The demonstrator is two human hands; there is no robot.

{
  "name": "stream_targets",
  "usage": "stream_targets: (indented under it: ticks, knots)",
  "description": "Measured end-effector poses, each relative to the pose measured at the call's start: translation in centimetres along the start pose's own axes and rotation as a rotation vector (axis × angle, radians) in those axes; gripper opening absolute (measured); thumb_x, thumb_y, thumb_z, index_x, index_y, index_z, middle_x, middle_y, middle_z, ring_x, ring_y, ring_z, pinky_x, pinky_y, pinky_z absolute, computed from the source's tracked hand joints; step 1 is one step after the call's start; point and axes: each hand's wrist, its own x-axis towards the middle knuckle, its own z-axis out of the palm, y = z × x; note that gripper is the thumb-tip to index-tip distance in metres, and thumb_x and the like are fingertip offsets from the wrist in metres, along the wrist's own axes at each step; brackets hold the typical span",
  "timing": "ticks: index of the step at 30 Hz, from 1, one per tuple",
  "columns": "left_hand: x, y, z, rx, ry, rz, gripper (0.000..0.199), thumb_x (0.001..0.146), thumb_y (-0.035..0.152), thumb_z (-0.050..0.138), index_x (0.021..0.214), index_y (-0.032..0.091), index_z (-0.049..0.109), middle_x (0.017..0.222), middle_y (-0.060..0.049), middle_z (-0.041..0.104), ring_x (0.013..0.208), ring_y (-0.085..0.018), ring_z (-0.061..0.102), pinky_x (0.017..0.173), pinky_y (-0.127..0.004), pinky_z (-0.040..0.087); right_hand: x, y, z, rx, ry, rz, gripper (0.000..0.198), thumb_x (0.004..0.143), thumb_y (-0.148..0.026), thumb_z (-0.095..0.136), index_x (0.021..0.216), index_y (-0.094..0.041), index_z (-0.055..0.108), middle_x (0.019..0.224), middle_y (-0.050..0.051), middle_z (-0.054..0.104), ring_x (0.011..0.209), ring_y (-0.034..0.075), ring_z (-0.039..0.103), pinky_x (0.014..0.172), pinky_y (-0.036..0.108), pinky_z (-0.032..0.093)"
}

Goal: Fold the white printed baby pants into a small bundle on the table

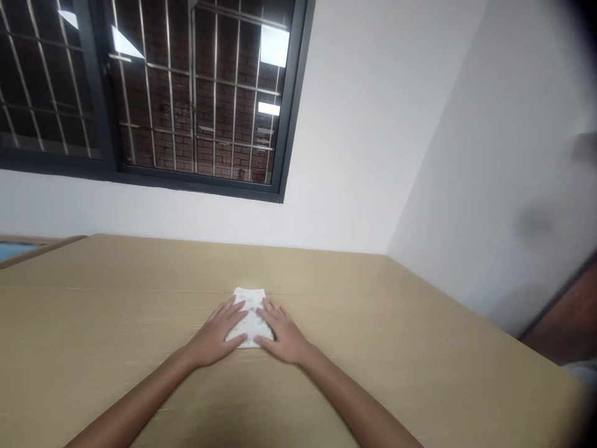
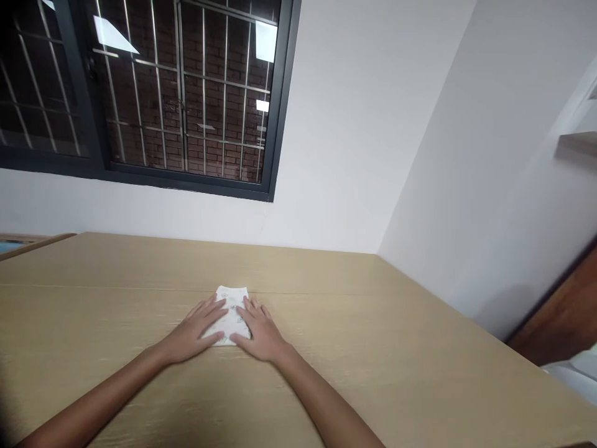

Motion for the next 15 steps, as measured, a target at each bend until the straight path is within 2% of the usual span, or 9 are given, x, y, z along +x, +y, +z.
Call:
stream_targets:
  ticks: [2,4,6,8,12,15]
  knots:
    - [-0.6,1.1,-1.0,-0.038,0.010,0.094,0.055,0.095,0.061,0.059,0.139,0.029,0.059,0.151,-0.009,0.057,0.143,-0.034,0.047,0.117,-0.049,0.040,-0.7,-0.4,-0.1,0.000,0.044,-0.103,0.068,0.085,-0.062,0.072,0.141,-0.026,0.062,0.166,0.012,0.038,0.155,0.036,0.031,0.124,0.057,0.023]
    - [-0.9,1.9,-1.9,-0.047,-0.011,0.118,0.044,0.090,0.055,0.067,0.124,0.026,0.067,0.129,-0.009,0.068,0.122,-0.031,0.061,0.105,-0.044,0.048,-1.0,-0.6,0.0,0.008,0.108,-0.168,0.041,0.087,-0.050,0.074,0.120,-0.027,0.074,0.151,0.010,0.059,0.142,0.033,0.048,0.118,0.052,0.034]
    - [-1.1,2.5,-2.4,-0.017,-0.027,0.108,0.034,0.089,0.047,0.068,0.114,0.024,0.069,0.117,-0.009,0.069,0.108,-0.029,0.064,0.096,-0.042,0.050,-1.1,-0.8,0.3,0.023,0.161,-0.216,0.023,0.093,-0.039,0.068,0.109,-0.026,0.077,0.129,0.008,0.073,0.125,0.028,0.060,0.108,0.046,0.042]
    - [-1.3,2.9,-2.7,0.026,-0.035,0.103,0.026,0.089,0.039,0.066,0.110,0.023,0.069,0.112,-0.009,0.070,0.103,-0.029,0.064,0.092,-0.041,0.048,-1.1,-1.0,0.4,0.036,0.201,-0.248,0.019,0.097,-0.034,0.063,0.107,-0.024,0.076,0.114,0.008,0.076,0.114,0.026,0.063,0.101,0.043,0.045]
    - [-1.2,3.1,-3.3,-0.003,-0.049,0.039,0.020,0.091,0.023,0.055,0.101,0.024,0.072,0.101,-0.006,0.074,0.094,-0.026,0.066,0.084,-0.036,0.045,-0.7,-1.1,0.3,0.109,0.265,-0.217,0.018,0.099,-0.033,0.060,0.101,-0.021,0.072,0.101,0.008,0.074,0.101,0.024,0.062,0.093,0.039,0.046]
    - [0.0,2.8,-4.3,-0.200,-0.040,-0.090,0.023,0.094,0.031,0.054,0.098,0.024,0.075,0.097,-0.003,0.077,0.088,-0.023,0.068,0.077,-0.031,0.044,0.5,-0.6,0.0,0.252,0.280,-0.099,0.020,0.097,-0.035,0.060,0.093,-0.021,0.073,0.091,0.005,0.074,0.090,0.021,0.063,0.085,0.033,0.046]
